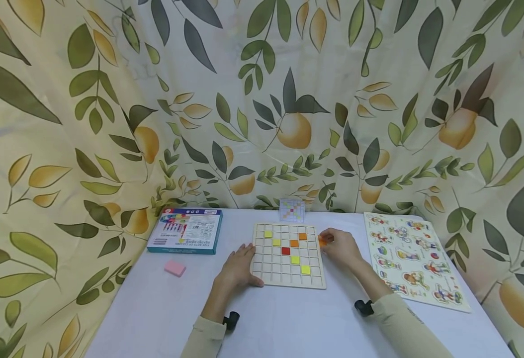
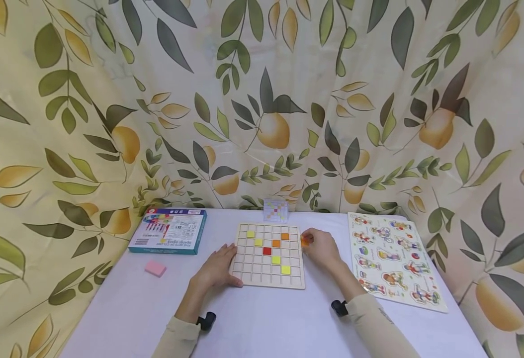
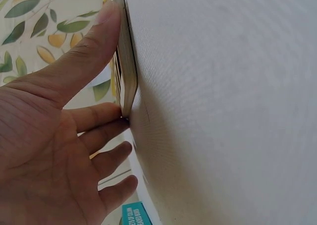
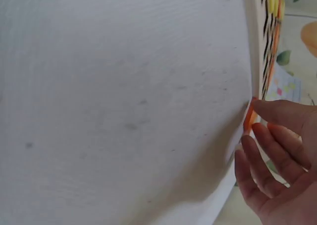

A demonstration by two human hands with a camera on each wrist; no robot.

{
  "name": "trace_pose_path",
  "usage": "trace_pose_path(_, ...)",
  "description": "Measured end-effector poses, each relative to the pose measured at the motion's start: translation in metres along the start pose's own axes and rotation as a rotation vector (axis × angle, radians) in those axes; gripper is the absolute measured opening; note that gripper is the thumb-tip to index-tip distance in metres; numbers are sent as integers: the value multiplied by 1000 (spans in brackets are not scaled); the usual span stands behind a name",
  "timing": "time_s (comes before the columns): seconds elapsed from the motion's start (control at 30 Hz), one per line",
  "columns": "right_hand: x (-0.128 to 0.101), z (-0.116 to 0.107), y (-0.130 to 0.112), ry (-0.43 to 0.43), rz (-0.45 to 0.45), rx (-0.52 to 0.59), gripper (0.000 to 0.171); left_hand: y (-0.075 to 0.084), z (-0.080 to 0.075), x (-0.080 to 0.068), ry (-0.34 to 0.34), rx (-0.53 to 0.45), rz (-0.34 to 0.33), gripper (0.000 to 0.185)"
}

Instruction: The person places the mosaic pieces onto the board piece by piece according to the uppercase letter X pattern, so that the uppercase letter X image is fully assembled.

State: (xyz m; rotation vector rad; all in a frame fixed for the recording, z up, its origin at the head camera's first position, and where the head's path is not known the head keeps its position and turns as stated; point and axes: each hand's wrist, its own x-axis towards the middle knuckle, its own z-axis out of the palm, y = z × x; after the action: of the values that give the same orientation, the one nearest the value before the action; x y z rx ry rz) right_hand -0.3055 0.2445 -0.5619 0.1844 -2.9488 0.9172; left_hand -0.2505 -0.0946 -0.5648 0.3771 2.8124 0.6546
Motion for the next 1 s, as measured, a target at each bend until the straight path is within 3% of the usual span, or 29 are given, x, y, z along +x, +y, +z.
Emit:
trace_pose_path(0.33,-4,-1,4,-55,-21,-44,36,-1,0,0,0,-5,0,114)
trace_pose_path(0.53,-5,-3,7,-56,43,-51,47,1,-1,-1,3,-10,-1,113)
trace_pose_path(0.77,-6,-2,10,20,54,-49,52,1,0,0,7,-8,1,113)
trace_pose_path(1.0,-7,1,-6,96,-25,75,53,1,0,0,3,-1,0,113)
